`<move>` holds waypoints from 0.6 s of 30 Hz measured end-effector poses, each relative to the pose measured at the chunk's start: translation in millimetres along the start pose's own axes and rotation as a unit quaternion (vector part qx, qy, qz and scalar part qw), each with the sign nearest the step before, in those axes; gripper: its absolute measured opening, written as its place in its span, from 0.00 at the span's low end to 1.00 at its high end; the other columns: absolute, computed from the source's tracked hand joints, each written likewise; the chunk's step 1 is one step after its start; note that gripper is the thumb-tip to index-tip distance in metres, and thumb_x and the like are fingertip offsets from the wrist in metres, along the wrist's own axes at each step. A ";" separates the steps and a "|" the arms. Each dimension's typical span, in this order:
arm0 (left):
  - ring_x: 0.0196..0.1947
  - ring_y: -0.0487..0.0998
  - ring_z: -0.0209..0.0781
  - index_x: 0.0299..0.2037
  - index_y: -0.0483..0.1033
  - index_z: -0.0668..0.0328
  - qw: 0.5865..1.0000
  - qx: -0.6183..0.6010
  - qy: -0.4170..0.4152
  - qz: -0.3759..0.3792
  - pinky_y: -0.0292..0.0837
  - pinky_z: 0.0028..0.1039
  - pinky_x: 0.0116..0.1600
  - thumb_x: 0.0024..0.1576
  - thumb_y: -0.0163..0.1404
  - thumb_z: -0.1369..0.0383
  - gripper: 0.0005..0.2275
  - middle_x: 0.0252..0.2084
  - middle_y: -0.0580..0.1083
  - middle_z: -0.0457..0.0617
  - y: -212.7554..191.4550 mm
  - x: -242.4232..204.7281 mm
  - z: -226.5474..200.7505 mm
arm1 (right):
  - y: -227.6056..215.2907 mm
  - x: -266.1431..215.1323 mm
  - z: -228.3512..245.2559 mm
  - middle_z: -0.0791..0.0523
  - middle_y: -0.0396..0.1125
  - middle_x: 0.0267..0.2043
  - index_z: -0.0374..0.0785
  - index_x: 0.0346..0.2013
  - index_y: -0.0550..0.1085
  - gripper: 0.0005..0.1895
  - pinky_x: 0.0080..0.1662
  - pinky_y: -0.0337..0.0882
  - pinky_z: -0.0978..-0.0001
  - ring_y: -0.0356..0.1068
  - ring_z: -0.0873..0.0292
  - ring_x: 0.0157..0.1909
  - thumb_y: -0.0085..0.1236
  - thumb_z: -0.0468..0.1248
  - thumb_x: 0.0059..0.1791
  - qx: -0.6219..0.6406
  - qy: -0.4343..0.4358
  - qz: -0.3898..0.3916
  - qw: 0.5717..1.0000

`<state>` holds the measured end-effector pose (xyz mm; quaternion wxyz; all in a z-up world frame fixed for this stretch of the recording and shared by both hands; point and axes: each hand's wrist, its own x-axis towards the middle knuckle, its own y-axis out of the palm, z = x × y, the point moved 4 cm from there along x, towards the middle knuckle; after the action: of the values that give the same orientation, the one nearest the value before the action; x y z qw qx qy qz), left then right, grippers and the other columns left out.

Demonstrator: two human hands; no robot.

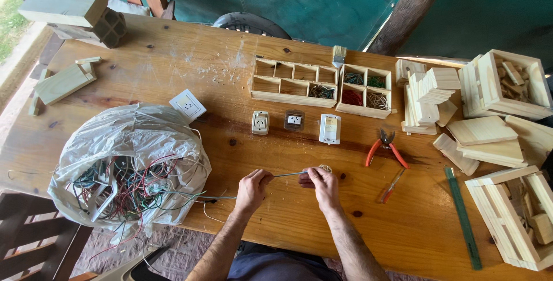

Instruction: The person strips insulation from multiple colored wires using wire cutters and a screwdriver, then inserts the stripped ends into a small electrical component on the table. The person handles several wires one at a time and secures them into the component.

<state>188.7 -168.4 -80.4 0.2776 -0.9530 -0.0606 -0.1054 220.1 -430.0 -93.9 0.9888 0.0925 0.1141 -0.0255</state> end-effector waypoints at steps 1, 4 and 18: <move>0.34 0.89 0.58 0.40 0.87 0.46 1.000 0.000 -0.001 -0.001 0.86 0.41 0.40 0.68 0.60 0.65 0.04 0.31 0.81 0.50 -5.8 -1.9 -1.9 | -0.4 -0.1 -0.3 0.38 0.84 0.39 0.25 0.48 0.85 0.17 0.43 0.90 0.51 0.88 0.44 0.40 0.61 0.40 0.64 0.000 0.001 0.001 1.000; 0.33 0.89 0.56 0.41 0.87 0.47 1.000 0.004 -0.001 0.018 0.86 0.40 0.40 0.69 0.60 0.65 0.04 0.31 0.81 0.49 -13.4 -2.0 -3.8 | -4.2 3.3 -1.0 0.37 0.84 0.39 0.26 0.49 0.85 0.16 0.43 0.90 0.51 0.88 0.44 0.40 0.61 0.40 0.64 -0.002 0.017 0.002 1.000; 0.34 0.87 0.62 0.42 0.81 0.46 0.986 0.119 0.079 0.089 0.86 0.47 0.38 0.72 0.55 0.60 0.07 0.34 0.78 0.49 -22.2 -12.9 8.0 | -11.2 9.3 -5.1 0.37 0.84 0.39 0.27 0.47 0.84 0.16 0.41 0.90 0.55 0.88 0.46 0.38 0.60 0.40 0.65 -0.018 0.028 -0.008 0.999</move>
<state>173.6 -146.2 -78.6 0.4014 -0.9034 0.0341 -0.1472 227.3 -440.4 -103.0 0.9865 0.0746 0.1433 -0.0286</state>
